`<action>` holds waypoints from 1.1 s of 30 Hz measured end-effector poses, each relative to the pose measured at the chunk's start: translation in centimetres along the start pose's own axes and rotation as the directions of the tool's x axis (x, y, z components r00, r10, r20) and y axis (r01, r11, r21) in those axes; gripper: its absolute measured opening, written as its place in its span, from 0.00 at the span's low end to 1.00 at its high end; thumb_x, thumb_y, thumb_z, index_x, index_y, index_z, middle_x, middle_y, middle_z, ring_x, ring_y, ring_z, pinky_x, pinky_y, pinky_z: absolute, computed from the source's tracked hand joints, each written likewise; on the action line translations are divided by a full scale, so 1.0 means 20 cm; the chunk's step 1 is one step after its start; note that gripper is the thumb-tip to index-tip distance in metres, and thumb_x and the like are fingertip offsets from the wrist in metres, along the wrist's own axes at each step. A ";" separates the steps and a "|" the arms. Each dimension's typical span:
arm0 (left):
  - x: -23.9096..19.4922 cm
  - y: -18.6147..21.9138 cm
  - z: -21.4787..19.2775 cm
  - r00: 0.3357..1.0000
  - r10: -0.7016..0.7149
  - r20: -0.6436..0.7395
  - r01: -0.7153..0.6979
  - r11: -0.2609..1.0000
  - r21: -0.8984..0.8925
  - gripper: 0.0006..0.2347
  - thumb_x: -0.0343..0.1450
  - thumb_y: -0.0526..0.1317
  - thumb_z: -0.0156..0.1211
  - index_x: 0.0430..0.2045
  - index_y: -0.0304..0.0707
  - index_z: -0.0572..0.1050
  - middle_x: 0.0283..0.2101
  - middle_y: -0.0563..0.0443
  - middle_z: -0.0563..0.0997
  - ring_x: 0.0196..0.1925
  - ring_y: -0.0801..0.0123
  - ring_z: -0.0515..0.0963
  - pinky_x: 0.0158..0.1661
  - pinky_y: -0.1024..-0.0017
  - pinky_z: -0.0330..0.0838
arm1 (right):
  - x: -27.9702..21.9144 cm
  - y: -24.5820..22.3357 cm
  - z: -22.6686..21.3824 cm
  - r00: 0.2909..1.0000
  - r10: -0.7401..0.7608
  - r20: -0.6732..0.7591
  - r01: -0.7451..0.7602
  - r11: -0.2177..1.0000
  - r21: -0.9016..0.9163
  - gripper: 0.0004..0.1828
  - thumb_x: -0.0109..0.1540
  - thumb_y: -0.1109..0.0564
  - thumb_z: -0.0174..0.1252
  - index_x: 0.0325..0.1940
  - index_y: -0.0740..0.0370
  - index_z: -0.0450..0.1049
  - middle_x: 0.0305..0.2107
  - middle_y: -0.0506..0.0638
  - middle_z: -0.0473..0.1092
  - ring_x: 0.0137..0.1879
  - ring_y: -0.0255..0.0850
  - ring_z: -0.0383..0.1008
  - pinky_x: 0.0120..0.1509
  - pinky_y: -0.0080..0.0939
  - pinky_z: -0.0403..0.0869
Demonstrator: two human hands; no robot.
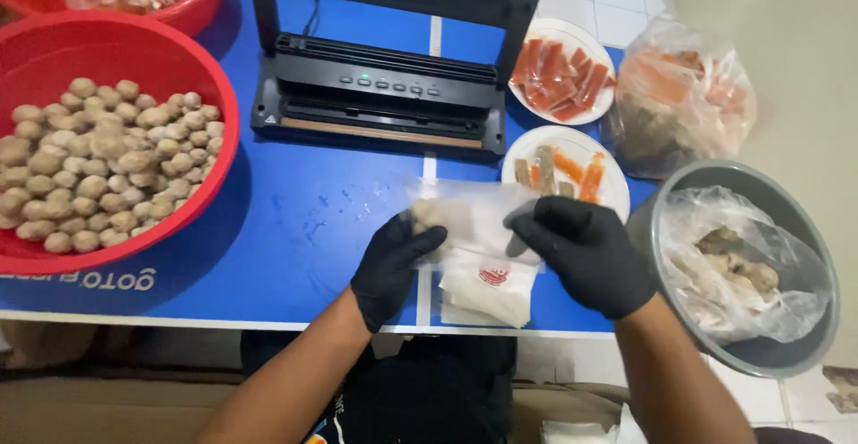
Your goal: The person places round meatballs and orange fish roe into a vacuum-seal bag, then uses a vacuum sealer to remove air and seal the bag. The process is repeated with additional items from nearby bowls and plates.
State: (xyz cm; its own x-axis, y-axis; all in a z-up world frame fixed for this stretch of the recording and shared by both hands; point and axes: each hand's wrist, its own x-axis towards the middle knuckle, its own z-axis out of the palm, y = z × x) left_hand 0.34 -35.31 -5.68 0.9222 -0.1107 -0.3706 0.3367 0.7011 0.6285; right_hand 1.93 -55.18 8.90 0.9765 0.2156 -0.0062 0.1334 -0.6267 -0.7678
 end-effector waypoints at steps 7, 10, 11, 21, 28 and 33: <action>0.04 -0.04 -0.06 1.000 0.019 -0.019 -0.016 0.985 0.171 0.13 0.68 0.33 0.70 0.44 0.27 0.76 0.37 0.39 0.83 0.37 0.60 0.84 0.39 0.63 0.82 | -0.24 0.29 -0.08 0.973 0.187 -0.138 -0.141 0.947 0.290 0.10 0.61 0.65 0.61 0.45 0.63 0.84 0.28 0.58 0.81 0.26 0.39 0.73 0.38 0.39 0.76; 0.04 -0.05 -0.08 0.999 0.032 0.023 -0.036 0.984 0.173 0.11 0.70 0.35 0.65 0.45 0.32 0.77 0.41 0.42 0.84 0.40 0.60 0.84 0.43 0.63 0.81 | -0.30 0.49 -0.26 0.936 0.259 -0.240 -0.182 0.937 0.299 0.13 0.62 0.68 0.57 0.49 0.66 0.81 0.34 0.57 0.81 0.36 0.38 0.74 0.44 0.37 0.75; 0.03 -0.04 -0.08 0.996 0.060 0.062 -0.070 0.984 0.164 0.12 0.70 0.36 0.62 0.47 0.36 0.78 0.46 0.43 0.85 0.46 0.57 0.84 0.49 0.61 0.79 | -0.32 0.56 -0.33 0.917 0.278 -0.287 -0.210 0.946 0.246 0.15 0.62 0.67 0.57 0.51 0.64 0.80 0.40 0.53 0.81 0.44 0.35 0.76 0.49 0.33 0.74; 0.04 -0.03 -0.18 0.987 0.148 0.064 -0.157 0.971 0.180 0.09 0.78 0.43 0.51 0.36 0.39 0.76 0.33 0.49 0.82 0.35 0.63 0.84 0.44 0.63 0.80 | -0.03 1.22 -0.81 0.733 0.632 -0.251 -0.560 0.351 -0.750 0.32 0.66 0.35 0.45 0.64 0.54 0.78 0.66 0.61 0.68 0.70 0.62 0.67 0.75 0.59 0.62; 0.02 -0.04 -0.24 0.993 0.089 -0.071 -0.084 0.994 0.077 0.08 0.75 0.43 0.55 0.35 0.38 0.76 0.32 0.48 0.81 0.34 0.60 0.83 0.43 0.60 0.80 | -0.05 1.11 -0.77 0.656 0.713 -0.248 -0.740 0.543 -0.396 0.21 0.67 0.48 0.51 0.51 0.65 0.80 0.51 0.66 0.76 0.54 0.62 0.73 0.60 0.58 0.69; 0.03 0.02 -0.24 0.999 0.048 -0.004 -0.048 0.999 -0.006 0.21 0.78 0.45 0.47 0.65 0.37 0.68 0.34 0.46 0.81 0.33 0.60 0.82 0.44 0.61 0.79 | 0.03 1.40 -0.77 0.693 0.658 -0.293 -0.690 0.487 -0.536 0.28 0.65 0.39 0.54 0.46 0.68 0.80 0.48 0.69 0.77 0.53 0.65 0.75 0.57 0.59 0.69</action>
State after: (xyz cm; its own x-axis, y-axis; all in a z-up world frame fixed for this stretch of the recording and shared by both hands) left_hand 0.11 -31.63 -8.96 0.9365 -0.0741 -0.3427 0.2909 0.7098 0.6415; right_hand 8.85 -84.06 -2.77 0.8144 -0.4829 -0.3218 -0.5176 -0.8552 -0.0265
